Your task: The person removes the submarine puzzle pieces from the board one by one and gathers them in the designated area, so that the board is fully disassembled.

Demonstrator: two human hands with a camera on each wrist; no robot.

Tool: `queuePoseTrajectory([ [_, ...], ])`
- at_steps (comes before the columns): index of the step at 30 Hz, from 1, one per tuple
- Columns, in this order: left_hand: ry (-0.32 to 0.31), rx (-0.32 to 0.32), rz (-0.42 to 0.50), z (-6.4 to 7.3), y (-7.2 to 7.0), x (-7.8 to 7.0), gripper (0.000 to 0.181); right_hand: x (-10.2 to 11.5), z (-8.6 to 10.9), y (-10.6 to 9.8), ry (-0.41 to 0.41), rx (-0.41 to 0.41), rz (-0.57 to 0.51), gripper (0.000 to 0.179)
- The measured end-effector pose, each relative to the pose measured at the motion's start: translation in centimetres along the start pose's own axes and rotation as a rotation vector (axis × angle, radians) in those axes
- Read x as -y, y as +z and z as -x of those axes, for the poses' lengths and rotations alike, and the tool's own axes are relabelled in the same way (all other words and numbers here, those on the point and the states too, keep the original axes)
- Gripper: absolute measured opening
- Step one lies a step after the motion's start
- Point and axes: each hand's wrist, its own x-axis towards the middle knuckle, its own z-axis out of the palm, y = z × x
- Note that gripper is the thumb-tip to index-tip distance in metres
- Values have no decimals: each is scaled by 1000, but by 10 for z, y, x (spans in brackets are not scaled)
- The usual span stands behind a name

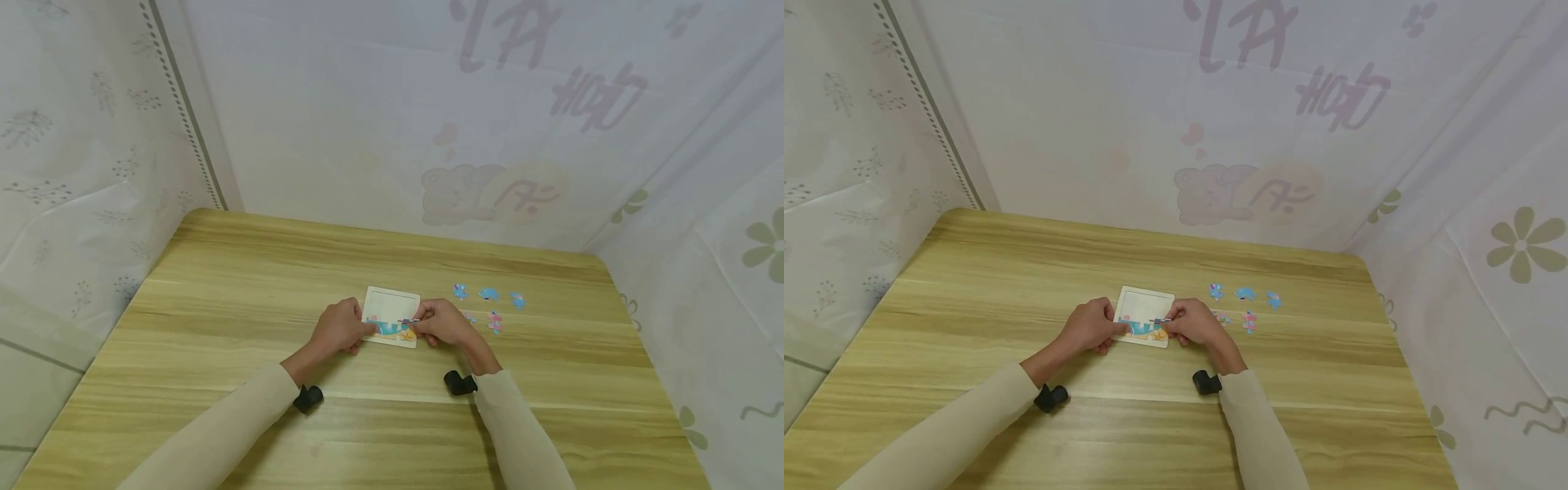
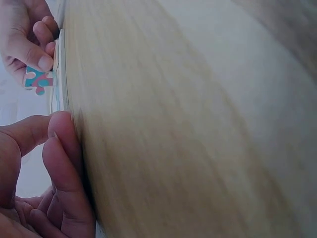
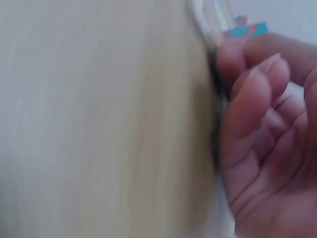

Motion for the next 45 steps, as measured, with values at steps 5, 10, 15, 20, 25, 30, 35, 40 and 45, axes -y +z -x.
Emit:
queuePoseTrajectory([
  [5,-1,-1,-10,-1,0,0,35,9,0,5,140,-59,-30,6],
  [10,-1,0,-21,-1,1,0,36,18,1,7,250,-128,-59,7],
  [15,-5,-1,-23,-1,0,0,35,21,3,6,258,-143,-63,4],
  [20,-2,-2,-18,-1,1,0,35,21,6,4,256,-128,-49,4],
  [25,6,0,-21,-1,1,1,35,22,8,3,242,-105,17,7],
  [30,0,-1,-13,-1,1,0,35,25,8,6,220,-113,143,13],
  [35,-7,3,-2,0,1,0,34,24,5,10,195,-138,228,11],
  [40,-12,7,1,1,0,-1,35,18,3,11,147,-128,243,5],
  [45,-7,5,-14,1,0,-1,35,14,2,10,124,-122,248,8],
])
